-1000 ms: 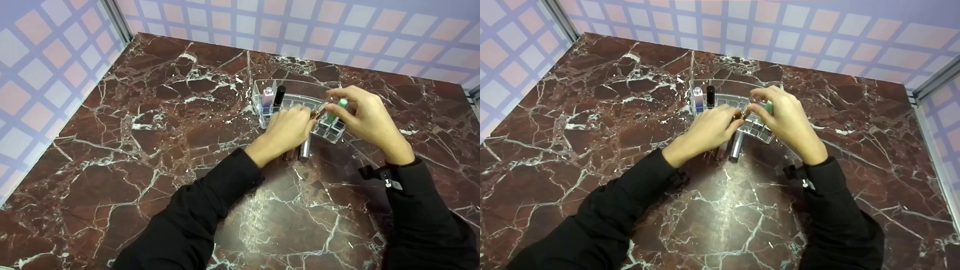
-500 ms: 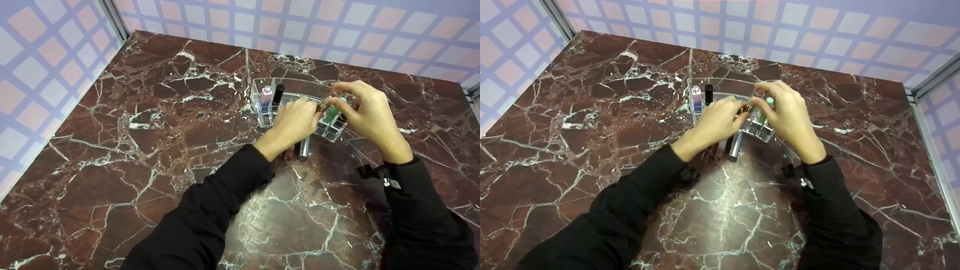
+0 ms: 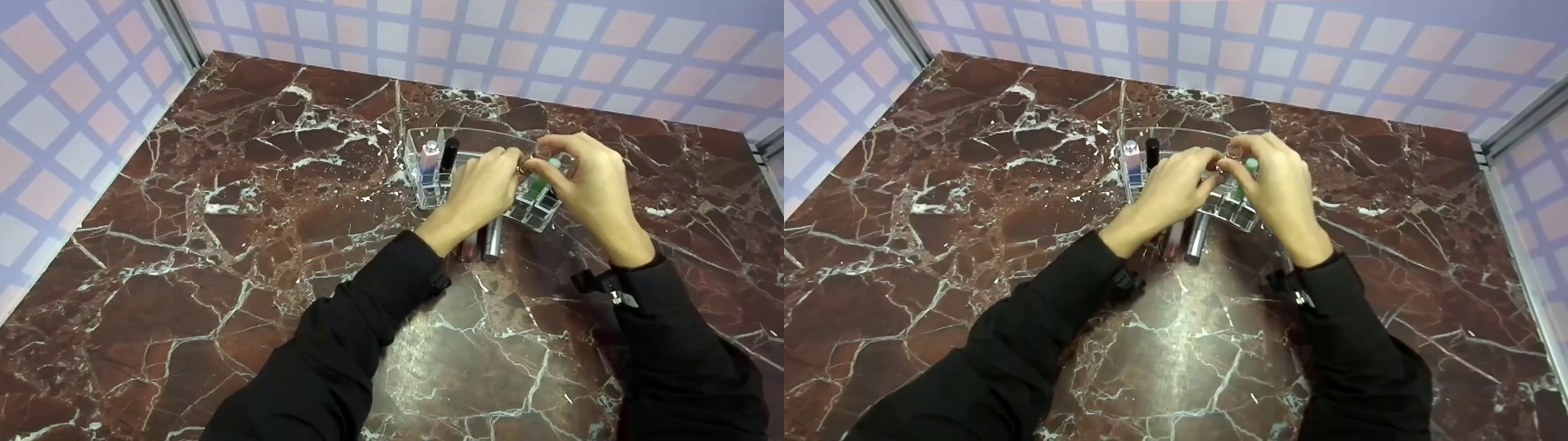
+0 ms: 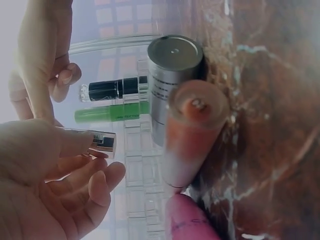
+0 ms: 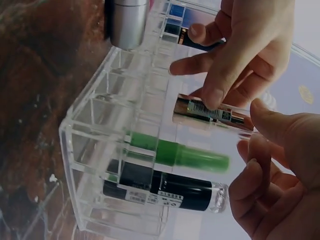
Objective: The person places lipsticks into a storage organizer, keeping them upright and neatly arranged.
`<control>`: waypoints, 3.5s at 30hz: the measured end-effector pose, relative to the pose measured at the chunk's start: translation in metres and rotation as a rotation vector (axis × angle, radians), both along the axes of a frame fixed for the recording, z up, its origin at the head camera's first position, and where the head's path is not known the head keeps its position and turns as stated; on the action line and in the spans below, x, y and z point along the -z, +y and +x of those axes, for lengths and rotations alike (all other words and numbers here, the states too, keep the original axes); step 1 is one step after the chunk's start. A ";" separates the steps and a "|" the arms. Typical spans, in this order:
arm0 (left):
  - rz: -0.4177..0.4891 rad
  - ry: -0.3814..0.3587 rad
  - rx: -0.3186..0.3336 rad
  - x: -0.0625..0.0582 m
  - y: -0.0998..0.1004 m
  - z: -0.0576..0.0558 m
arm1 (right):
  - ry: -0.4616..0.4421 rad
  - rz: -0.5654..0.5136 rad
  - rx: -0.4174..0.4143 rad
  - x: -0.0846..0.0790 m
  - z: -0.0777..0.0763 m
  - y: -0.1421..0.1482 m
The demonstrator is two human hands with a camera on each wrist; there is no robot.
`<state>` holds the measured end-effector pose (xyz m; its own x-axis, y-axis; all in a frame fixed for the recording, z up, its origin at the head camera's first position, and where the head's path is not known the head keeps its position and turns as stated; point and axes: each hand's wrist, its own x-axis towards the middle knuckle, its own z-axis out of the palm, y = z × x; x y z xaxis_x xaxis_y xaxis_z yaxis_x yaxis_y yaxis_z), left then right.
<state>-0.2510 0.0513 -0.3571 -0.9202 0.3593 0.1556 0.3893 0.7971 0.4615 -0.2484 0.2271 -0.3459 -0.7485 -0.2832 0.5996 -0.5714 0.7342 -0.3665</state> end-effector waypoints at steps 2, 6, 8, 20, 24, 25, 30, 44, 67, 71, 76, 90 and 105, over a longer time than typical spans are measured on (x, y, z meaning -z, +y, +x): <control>0.007 0.003 0.001 0.001 -0.001 -0.001 | 0.016 -0.004 -0.004 0.002 -0.001 -0.001; 0.022 0.001 0.004 0.003 -0.001 -0.004 | 0.040 -0.012 -0.011 0.007 -0.002 -0.003; 0.026 -0.005 0.006 0.004 -0.001 -0.004 | 0.041 -0.017 -0.010 0.008 -0.003 -0.004; 0.001 -0.017 0.008 0.007 0.002 -0.010 | -0.006 -0.008 0.023 0.008 -0.003 -0.003; -0.033 -0.013 -0.003 0.007 0.002 -0.010 | -0.013 0.013 0.026 0.008 -0.003 -0.003; -0.040 -0.011 -0.005 0.007 0.002 -0.010 | -0.012 0.021 0.028 0.008 -0.003 -0.003; -0.038 -0.014 0.003 0.008 0.001 -0.009 | -0.012 0.040 0.034 0.008 -0.003 -0.003; -0.059 -0.011 0.019 0.010 0.002 -0.009 | -0.070 0.026 0.051 0.011 -0.001 -0.002; -0.060 -0.022 -0.034 0.011 0.003 -0.009 | -0.040 0.041 0.046 0.018 -0.005 -0.004; -0.064 -0.023 -0.037 0.011 0.003 -0.008 | -0.029 0.046 0.050 0.019 -0.005 -0.004; -0.058 -0.022 -0.042 0.012 0.003 -0.008 | -0.021 0.046 0.046 0.019 -0.005 -0.005; -0.085 -0.051 -0.056 0.011 0.001 -0.008 | -0.034 0.040 0.044 0.016 -0.006 -0.004; -0.096 -0.040 -0.086 -0.001 -0.020 -0.006 | -0.035 0.025 0.059 0.015 -0.004 -0.003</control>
<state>-0.2571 0.0317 -0.3560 -0.9531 0.2901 0.0864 0.3001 0.8682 0.3952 -0.2523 0.2238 -0.3612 -0.7848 -0.2530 0.5657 -0.5143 0.7753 -0.3667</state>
